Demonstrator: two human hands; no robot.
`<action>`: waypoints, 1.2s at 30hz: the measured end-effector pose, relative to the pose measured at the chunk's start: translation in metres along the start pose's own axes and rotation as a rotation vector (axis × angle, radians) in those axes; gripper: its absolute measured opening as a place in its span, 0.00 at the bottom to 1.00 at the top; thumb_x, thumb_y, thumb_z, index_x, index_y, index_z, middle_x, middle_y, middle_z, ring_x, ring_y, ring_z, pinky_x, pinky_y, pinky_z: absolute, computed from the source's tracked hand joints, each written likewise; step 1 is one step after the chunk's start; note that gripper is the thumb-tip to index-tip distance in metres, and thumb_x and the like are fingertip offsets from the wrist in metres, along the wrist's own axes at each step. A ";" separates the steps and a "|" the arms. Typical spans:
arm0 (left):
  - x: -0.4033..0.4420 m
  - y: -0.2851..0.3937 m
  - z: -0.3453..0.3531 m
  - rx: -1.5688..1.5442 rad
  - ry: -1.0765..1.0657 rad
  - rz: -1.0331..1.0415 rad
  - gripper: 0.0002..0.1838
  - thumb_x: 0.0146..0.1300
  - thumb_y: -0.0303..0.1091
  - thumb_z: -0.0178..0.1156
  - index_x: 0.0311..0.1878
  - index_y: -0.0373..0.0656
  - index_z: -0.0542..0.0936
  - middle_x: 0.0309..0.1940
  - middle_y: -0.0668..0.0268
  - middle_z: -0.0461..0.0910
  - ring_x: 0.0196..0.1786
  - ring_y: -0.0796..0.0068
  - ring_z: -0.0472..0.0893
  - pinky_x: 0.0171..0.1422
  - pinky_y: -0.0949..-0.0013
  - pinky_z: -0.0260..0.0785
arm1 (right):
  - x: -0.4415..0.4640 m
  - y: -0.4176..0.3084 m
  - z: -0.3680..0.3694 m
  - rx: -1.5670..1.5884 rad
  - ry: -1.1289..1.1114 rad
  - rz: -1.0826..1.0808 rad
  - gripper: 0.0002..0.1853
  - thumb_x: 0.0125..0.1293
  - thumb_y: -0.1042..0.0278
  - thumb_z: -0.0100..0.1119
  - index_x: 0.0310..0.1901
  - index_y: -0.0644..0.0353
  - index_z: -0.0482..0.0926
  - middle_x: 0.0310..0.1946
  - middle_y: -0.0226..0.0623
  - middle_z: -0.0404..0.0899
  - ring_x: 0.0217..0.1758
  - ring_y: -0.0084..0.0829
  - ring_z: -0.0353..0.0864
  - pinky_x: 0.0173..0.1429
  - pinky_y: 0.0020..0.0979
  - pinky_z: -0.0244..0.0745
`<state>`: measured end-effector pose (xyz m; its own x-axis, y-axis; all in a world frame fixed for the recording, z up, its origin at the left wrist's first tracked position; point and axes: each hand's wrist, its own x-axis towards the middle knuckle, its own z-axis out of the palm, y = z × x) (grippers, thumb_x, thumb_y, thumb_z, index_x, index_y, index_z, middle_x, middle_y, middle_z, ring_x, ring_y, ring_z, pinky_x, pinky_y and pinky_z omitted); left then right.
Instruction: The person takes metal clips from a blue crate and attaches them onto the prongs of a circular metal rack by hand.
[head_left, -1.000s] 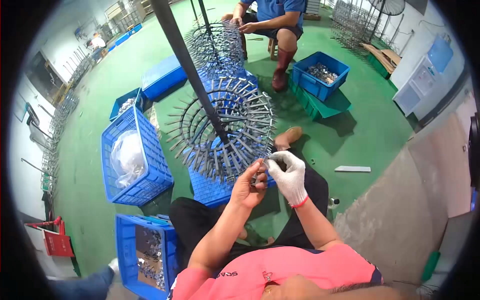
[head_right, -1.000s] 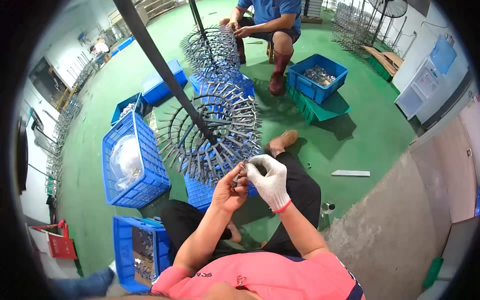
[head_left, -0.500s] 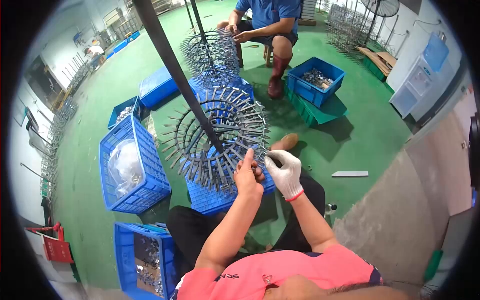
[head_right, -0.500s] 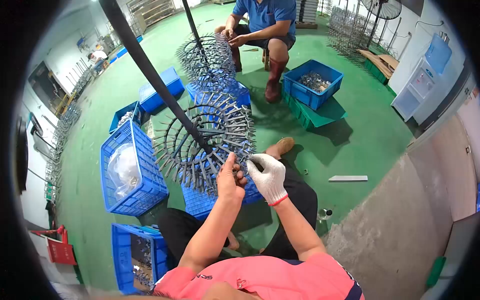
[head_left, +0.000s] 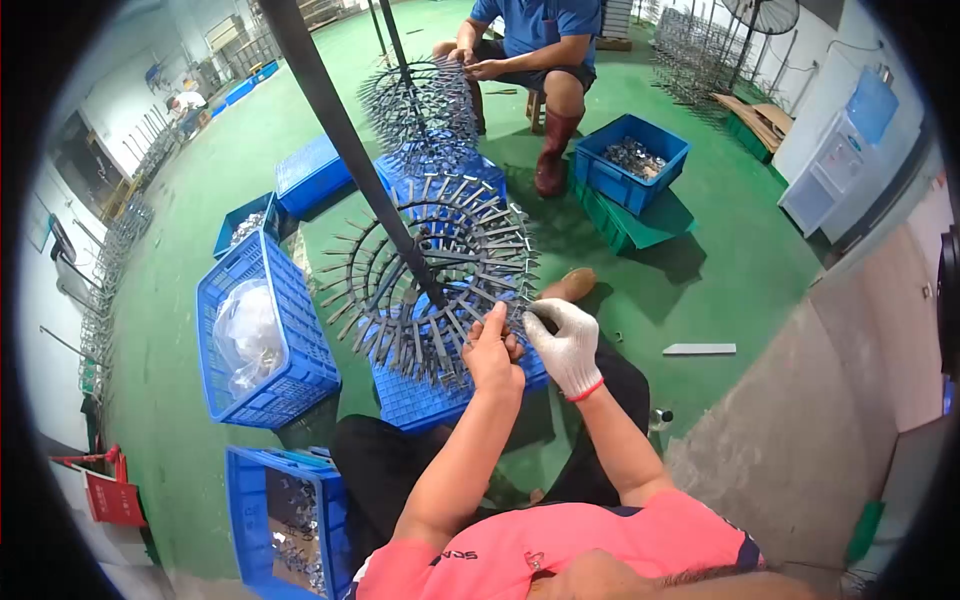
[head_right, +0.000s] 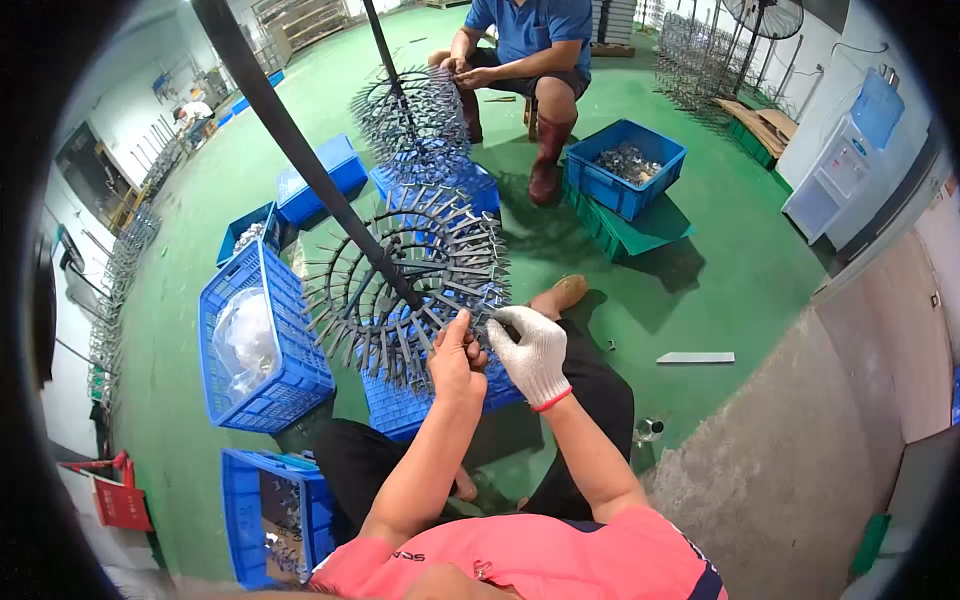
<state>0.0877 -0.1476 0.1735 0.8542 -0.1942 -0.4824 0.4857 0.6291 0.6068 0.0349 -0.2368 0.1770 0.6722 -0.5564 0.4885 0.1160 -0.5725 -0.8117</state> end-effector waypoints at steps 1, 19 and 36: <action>0.000 0.000 0.000 0.002 -0.005 0.003 0.13 0.58 0.32 0.69 0.24 0.52 0.73 0.18 0.76 0.68 0.16 0.84 0.66 0.17 0.78 0.52 | 0.001 -0.001 -0.001 0.005 -0.005 0.014 0.08 0.54 0.74 0.67 0.35 0.67 0.83 0.29 0.43 0.83 0.31 0.32 0.84 0.38 0.29 0.77; 0.001 0.000 0.002 0.011 0.039 -0.011 0.15 0.58 0.32 0.69 0.24 0.52 0.71 0.18 0.76 0.67 0.16 0.83 0.63 0.17 0.77 0.49 | 0.012 -0.004 -0.008 -0.141 -0.080 -0.059 0.07 0.53 0.69 0.67 0.32 0.63 0.83 0.27 0.43 0.83 0.29 0.38 0.85 0.35 0.31 0.78; 0.003 -0.002 0.000 0.015 0.027 -0.010 0.14 0.58 0.31 0.69 0.24 0.52 0.71 0.18 0.77 0.67 0.16 0.83 0.64 0.18 0.77 0.51 | 0.022 -0.019 -0.015 -0.361 -0.140 -0.153 0.06 0.51 0.67 0.67 0.29 0.59 0.83 0.25 0.40 0.82 0.28 0.39 0.83 0.34 0.34 0.77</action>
<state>0.0893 -0.1498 0.1707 0.8441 -0.1799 -0.5051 0.4970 0.6160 0.6112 0.0362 -0.2470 0.2082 0.7630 -0.3753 0.5263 -0.0248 -0.8306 -0.5564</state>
